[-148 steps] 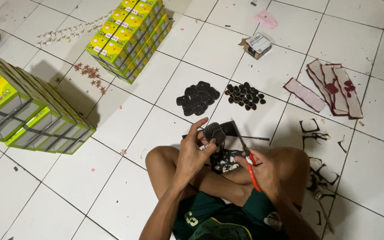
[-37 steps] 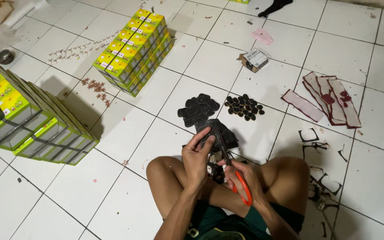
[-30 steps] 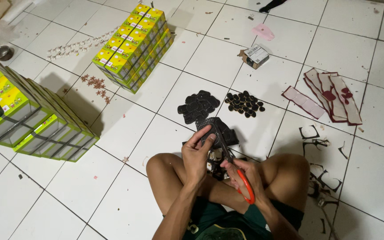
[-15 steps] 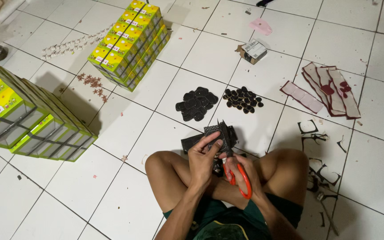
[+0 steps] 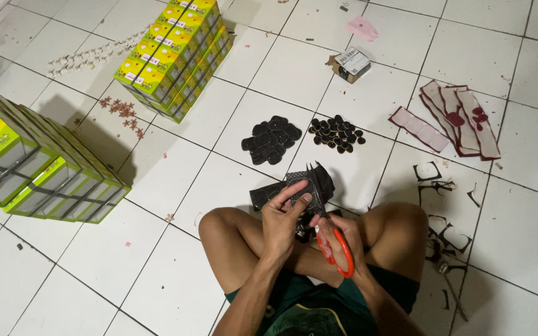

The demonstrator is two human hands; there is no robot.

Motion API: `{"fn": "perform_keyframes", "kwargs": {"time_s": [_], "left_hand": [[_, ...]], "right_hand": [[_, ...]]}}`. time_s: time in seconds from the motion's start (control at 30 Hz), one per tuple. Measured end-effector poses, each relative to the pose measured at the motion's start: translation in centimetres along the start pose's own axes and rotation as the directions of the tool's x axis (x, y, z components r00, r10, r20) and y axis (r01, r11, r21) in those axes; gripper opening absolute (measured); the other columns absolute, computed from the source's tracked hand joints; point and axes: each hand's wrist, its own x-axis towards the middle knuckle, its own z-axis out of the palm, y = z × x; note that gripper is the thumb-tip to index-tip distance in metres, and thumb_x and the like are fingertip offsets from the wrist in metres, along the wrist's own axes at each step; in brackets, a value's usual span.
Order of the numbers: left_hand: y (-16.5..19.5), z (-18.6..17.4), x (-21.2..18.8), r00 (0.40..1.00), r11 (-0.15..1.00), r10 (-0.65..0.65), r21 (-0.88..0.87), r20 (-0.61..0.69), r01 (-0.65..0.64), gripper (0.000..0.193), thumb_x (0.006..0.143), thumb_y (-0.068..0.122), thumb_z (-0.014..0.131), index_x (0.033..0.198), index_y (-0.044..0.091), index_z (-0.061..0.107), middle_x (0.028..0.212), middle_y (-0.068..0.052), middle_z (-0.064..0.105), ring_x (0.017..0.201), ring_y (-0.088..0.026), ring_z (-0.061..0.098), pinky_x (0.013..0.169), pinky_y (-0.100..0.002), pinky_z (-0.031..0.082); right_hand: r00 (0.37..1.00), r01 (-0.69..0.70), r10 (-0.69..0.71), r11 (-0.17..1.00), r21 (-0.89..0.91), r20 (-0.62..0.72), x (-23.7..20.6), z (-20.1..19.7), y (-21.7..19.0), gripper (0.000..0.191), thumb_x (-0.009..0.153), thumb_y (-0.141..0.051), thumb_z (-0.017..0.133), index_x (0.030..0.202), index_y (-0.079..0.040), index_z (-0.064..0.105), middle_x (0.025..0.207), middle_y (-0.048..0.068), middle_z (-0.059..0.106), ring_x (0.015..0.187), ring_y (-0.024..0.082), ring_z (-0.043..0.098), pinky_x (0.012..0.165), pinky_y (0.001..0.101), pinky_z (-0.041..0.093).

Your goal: The person sits on the floor and uses red-handled scissors to cut circular shapes from a black sheet. The cut pieces are placed in a pile on the floor, and the remaining sheet is repositioned for further cutting.

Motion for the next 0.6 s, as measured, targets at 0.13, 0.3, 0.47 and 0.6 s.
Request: {"fn": "perform_keyframes", "kwargs": {"time_s": [0.13, 0.3, 0.47, 0.6], "left_hand": [[-0.3, -0.4, 0.4, 0.999, 0.999, -0.054, -0.007, 0.004, 0.054, 0.03, 0.092, -0.001, 0.075, 0.122, -0.001, 0.077, 0.08, 0.001, 0.059, 0.064, -0.001, 0.041, 0.054, -0.018, 0.03], [1.1, -1.0, 0.5, 0.993, 0.981, 0.119, 0.152, 0.001, -0.118, 0.026, 0.094, 0.002, 0.075, 0.119, 0.0, 0.078, 0.09, 0.005, 0.057, 0.066, 0.002, 0.038, 0.054, -0.017, 0.029], [2.8, -1.0, 0.0, 0.994, 0.982, 0.068, 0.168, 0.09, -0.082, 0.022, 0.092, 0.0, 0.072, 0.113, -0.001, 0.078, 0.104, 0.002, 0.071, 0.076, 0.0, 0.054, 0.063, -0.016, 0.042], [3.3, -0.5, -0.5, 0.988, 0.989, 0.095, 0.105, 0.12, -0.108, 0.023, 0.093, -0.001, 0.071, 0.115, -0.001, 0.077, 0.103, 0.001, 0.07, 0.085, -0.001, 0.061, 0.072, -0.015, 0.049]], "right_hand": [[0.999, 0.022, -0.027, 0.992, -0.125, -0.037, -0.1, -0.4, 0.1, 0.043, 0.104, -0.035, 0.058, 0.087, 0.004, 0.067, 0.049, 0.002, 0.046, 0.037, 0.009, 0.041, 0.037, 0.0261, 0.032], [0.998, 0.026, -0.034, 0.988, -0.154, -0.047, 0.4, -0.6, -1.2, 0.042, 0.101, -0.039, 0.057, 0.1, 0.001, 0.067, 0.059, 0.002, 0.049, 0.046, 0.008, 0.044, 0.041, 0.0253, 0.035], [0.97, 0.239, -0.195, 0.881, -0.408, 0.146, 0.2, -0.5, -3.4, 0.056, 0.095, -0.054, 0.056, 0.115, -0.002, 0.067, 0.07, 0.0, 0.063, 0.065, 0.008, 0.06, 0.061, 0.0246, 0.051], [0.983, 0.18, -0.152, 0.909, -0.375, 0.104, 0.2, -0.1, -4.1, 0.056, 0.093, -0.056, 0.059, 0.105, -0.001, 0.067, 0.074, -0.001, 0.06, 0.066, 0.01, 0.059, 0.061, 0.0267, 0.051]]}}
